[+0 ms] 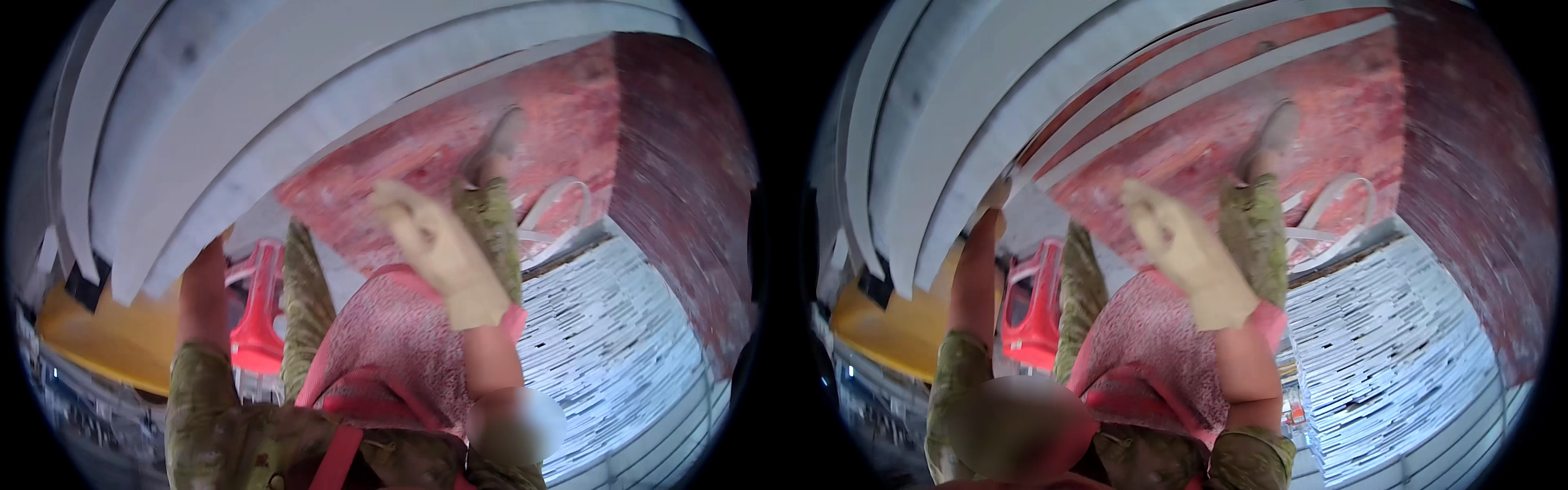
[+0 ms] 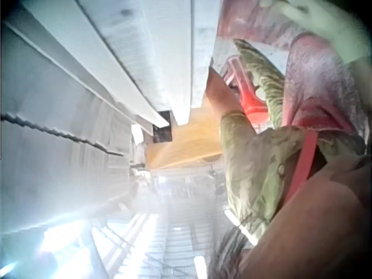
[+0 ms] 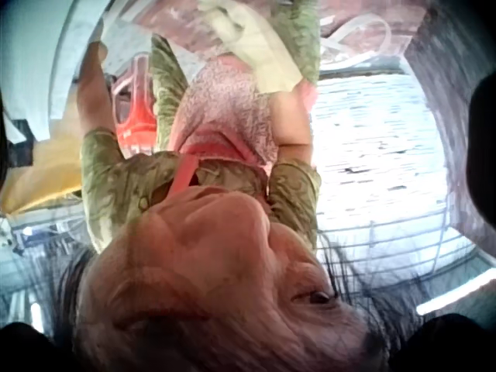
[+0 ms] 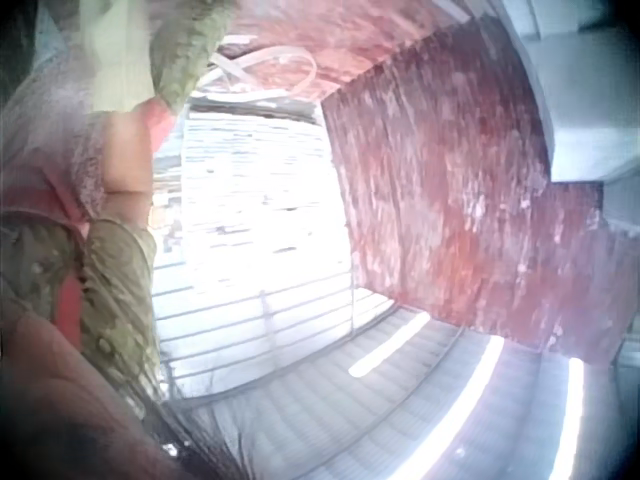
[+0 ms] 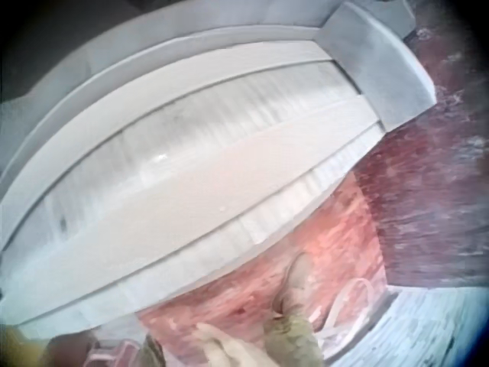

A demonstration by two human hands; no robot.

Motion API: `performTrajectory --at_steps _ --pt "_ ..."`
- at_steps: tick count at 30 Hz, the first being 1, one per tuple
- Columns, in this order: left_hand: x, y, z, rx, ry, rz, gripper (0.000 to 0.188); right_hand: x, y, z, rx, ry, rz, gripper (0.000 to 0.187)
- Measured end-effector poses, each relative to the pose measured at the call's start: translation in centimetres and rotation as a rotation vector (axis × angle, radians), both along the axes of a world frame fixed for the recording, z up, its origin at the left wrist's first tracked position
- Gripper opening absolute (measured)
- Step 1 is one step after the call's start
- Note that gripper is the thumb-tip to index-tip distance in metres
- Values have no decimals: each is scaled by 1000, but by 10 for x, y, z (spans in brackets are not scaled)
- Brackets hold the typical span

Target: The person picks up thin white plastic strips from a pile, wipes them with a cloth, and stacks them on a nearby surface. The person handles the strips one at a time, occasionally adjusting the stack.

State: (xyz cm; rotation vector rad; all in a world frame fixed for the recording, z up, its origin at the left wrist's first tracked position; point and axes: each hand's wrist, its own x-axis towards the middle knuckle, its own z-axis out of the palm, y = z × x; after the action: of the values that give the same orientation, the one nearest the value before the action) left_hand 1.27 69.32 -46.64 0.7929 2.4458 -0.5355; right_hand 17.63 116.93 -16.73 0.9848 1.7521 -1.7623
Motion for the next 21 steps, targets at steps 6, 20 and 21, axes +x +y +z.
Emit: performTrajectory --at_steps 6,20,21 --pt "5 -2 45 56 -55 174 43 -10 -5 7 -8 -106 -78 41" --pt "37 7 106 74 -10 357 40 -5 -8 -9 14 -70 -8 46" --pt "37 9 109 83 -8 332 40 -1 -8 -13 28 -47 3 46"
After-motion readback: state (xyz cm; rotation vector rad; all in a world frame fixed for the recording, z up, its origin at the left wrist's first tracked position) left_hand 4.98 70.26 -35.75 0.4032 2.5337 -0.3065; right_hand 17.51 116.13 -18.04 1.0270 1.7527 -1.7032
